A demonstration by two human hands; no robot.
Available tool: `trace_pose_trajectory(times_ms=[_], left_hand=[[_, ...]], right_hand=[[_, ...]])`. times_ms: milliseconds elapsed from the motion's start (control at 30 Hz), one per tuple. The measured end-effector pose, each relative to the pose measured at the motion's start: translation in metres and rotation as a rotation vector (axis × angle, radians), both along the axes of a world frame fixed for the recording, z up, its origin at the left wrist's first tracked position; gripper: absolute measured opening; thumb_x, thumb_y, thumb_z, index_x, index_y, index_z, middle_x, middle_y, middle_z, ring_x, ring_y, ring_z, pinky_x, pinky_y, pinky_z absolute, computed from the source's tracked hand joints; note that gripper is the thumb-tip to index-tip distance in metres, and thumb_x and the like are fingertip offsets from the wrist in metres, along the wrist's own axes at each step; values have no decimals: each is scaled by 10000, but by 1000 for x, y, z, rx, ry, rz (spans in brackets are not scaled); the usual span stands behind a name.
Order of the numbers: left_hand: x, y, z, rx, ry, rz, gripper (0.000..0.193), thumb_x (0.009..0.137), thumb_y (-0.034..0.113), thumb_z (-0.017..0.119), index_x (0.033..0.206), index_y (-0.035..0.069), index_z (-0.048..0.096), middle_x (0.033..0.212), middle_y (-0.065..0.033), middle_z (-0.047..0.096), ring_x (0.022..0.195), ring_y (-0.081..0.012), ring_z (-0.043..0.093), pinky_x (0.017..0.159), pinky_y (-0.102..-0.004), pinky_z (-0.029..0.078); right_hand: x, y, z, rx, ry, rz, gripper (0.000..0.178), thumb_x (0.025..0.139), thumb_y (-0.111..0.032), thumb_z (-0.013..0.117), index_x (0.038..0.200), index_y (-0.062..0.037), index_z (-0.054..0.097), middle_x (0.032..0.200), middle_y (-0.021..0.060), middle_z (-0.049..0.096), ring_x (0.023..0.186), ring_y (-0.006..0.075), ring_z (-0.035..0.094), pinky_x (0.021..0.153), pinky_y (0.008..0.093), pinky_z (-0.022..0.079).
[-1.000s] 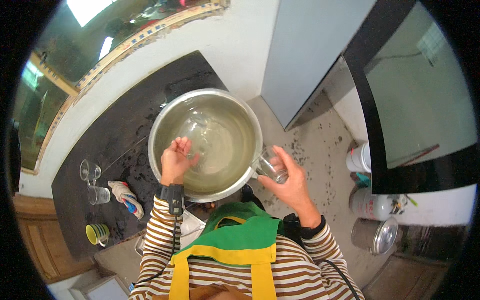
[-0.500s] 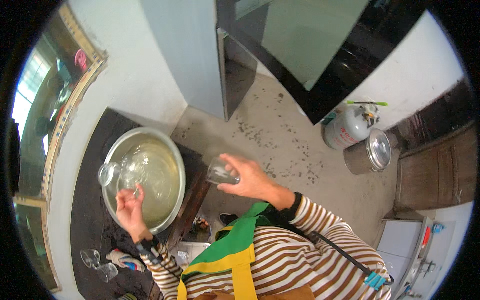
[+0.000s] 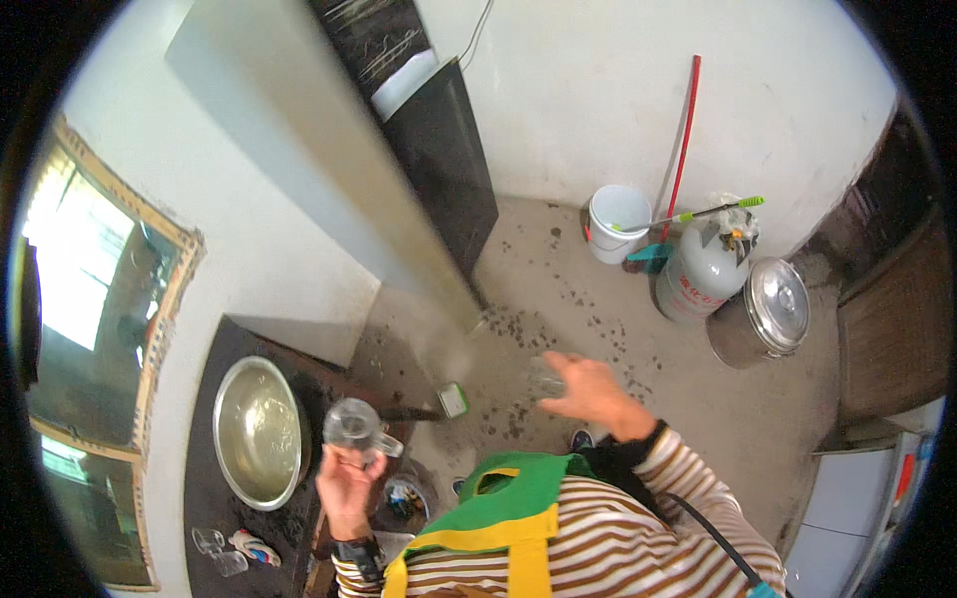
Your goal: The person moves glass cups and a mug between a sterilization cabinet and a basin of water, rinsing them by hand.
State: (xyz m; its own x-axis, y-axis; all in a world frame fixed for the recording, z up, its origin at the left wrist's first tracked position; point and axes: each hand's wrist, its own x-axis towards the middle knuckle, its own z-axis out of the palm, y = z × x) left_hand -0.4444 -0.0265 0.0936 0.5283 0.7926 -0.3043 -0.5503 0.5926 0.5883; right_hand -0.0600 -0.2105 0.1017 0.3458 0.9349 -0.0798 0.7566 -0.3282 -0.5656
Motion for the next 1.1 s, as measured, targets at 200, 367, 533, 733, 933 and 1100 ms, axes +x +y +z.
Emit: trace_pose_trajectory(times_ms=[200,367,533,733,933,1100], left_hand=[[92,-14,-106,-183,82,-83,183,965,296,557,828,177,582,818,46,618,795,-160,620,866,-602,456],[168,-23,-130,-298,366,-14,257,1030,281,376,831,182,504,822,14,564,793,-170,547,856,-607,397],[209,-8,-142,-316,433,-13,258,1026,286,396,826,177,517,842,-4,576,832,-185,559,891,-614,374],[241,16,-189,-283,201,-19,211,996,351,499,862,199,556,882,26,539,909,-166,539,901,-619,399],[331,30,-197,-374,275,288,220,1024,305,456,856,181,527,839,14,564,842,-184,566,844,-620,404],[355,42,-196,-509,236,435,253,1028,320,402,831,187,487,796,33,529,807,-161,544,814,-606,413]], right_hand=[[137,-137,12,298,79,-490,745,637,-261,830,1257,54,561,1012,214,679,891,306,679,762,386,541],[201,-182,21,312,245,-727,738,630,-180,851,1255,76,553,876,118,649,788,160,634,706,305,523],[252,-138,23,333,371,-681,728,648,-176,858,1263,62,550,860,101,633,765,141,611,696,298,517],[322,-5,55,334,238,-305,724,675,-231,854,1281,23,547,905,143,659,788,202,617,745,312,515],[394,144,83,294,59,32,707,701,-213,831,1299,3,524,968,178,662,820,233,636,749,346,533],[425,233,104,275,107,213,726,713,-235,822,1324,-2,507,1065,214,658,896,269,653,792,364,533]])
